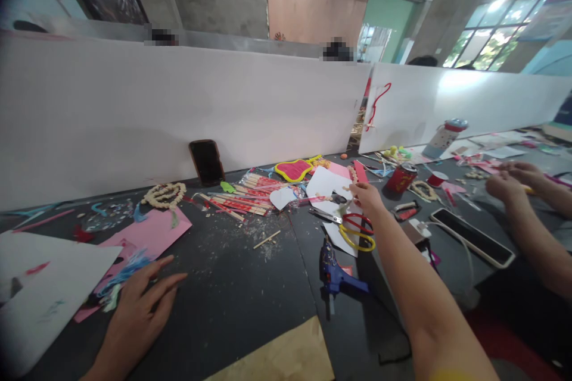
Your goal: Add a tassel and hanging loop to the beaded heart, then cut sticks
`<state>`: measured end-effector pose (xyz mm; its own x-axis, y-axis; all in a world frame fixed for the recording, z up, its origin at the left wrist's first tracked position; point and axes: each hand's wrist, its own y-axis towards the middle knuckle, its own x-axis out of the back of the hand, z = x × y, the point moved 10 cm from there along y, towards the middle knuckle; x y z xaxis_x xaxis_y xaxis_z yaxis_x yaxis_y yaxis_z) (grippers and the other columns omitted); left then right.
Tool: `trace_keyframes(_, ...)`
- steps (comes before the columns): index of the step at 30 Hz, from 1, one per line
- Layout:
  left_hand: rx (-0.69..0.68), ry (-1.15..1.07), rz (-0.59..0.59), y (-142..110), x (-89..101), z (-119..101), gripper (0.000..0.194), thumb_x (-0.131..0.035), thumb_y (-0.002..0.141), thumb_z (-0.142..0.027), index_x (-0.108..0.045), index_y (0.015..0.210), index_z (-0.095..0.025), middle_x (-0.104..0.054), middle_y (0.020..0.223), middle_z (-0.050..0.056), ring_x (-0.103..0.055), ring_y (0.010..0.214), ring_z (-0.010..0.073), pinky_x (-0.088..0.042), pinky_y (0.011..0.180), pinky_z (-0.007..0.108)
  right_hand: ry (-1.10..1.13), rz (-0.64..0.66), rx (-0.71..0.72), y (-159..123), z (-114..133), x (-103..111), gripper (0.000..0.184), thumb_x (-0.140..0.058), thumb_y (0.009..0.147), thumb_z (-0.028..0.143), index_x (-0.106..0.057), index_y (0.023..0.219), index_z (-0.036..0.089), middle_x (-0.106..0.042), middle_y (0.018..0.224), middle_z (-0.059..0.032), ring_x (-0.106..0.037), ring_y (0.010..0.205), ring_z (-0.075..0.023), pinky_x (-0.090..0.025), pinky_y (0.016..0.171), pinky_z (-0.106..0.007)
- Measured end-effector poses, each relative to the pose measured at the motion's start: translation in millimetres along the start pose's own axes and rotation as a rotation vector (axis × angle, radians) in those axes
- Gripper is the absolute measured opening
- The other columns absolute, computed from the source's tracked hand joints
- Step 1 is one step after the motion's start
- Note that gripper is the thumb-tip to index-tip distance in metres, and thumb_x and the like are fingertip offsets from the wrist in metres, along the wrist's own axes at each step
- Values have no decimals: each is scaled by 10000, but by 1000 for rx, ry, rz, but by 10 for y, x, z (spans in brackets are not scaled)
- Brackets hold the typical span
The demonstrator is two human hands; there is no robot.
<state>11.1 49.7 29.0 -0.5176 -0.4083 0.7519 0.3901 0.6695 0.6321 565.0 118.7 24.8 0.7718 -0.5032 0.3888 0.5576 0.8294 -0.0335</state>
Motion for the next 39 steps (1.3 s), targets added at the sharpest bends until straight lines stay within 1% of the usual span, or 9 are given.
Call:
trace_keyframes(3, 7, -6, 11, 4, -7, 0, 208, -491, 812, -165, -619, 963, -227, -495, 1209, 100, -501, 1077, 263, -404, 910, 444, 71, 6, -83, -22, -46, 31, 321, -519, 874, 333, -523, 1150, 170, -550, 1148, -75, -569, 956, -185, -492, 796, -394)
trace_keyframes(6, 6, -14, 17, 17, -10, -12, 201, -486, 814, -168, -622, 951, -224, -497, 1198, 99, -501, 1073, 266, -405, 905, 443, 125, 5, -103, -53, -28, 47, 322, -520, 873, 333, -522, 1152, 171, -549, 1151, -76, -568, 959, -187, -491, 797, -395)
trace_keyframes(13, 4, -13, 28, 16, -37, -3, 206, -488, 813, -163, -604, 966, -236, -482, 1211, 93, -504, 1030, 252, -418, 867, 427, 169, 11, -102, -59, 14, 30, 331, -524, 871, 332, -518, 1156, 164, -548, 1151, -77, -568, 962, -190, -490, 799, -400)
trace_keyframes(23, 6, -8, 31, 13, -52, 10, 192, -473, 820, -195, -624, 936, -222, -496, 1192, 99, -514, 1026, 260, -424, 867, 427, 208, 163, -80, -194, 89, -122, 306, -517, 876, 325, -529, 1138, 168, -557, 1133, -72, -574, 940, -178, -495, 787, -383)
trace_keyframes(33, -10, -3, 38, 8, -55, -7, 191, -478, 817, -195, -617, 946, -217, -492, 1192, 105, -518, 1003, 260, -427, 848, 428, 179, 222, -68, -263, 86, -121, 296, -527, 871, 318, -535, 1119, 157, -568, 1100, -66, -581, 911, -171, -501, 764, -370)
trace_keyframes(39, 9, 1, 38, 7, -61, 14, 196, -470, 817, -226, -618, 945, -233, -503, 1187, 92, -518, 1013, 250, -429, 855, 411, 175, 278, -1, -390, 180, -188, 257, -530, 870, 318, -555, 1059, 146, -595, 1001, -46, -592, 817, -139, -510, 700, -324)
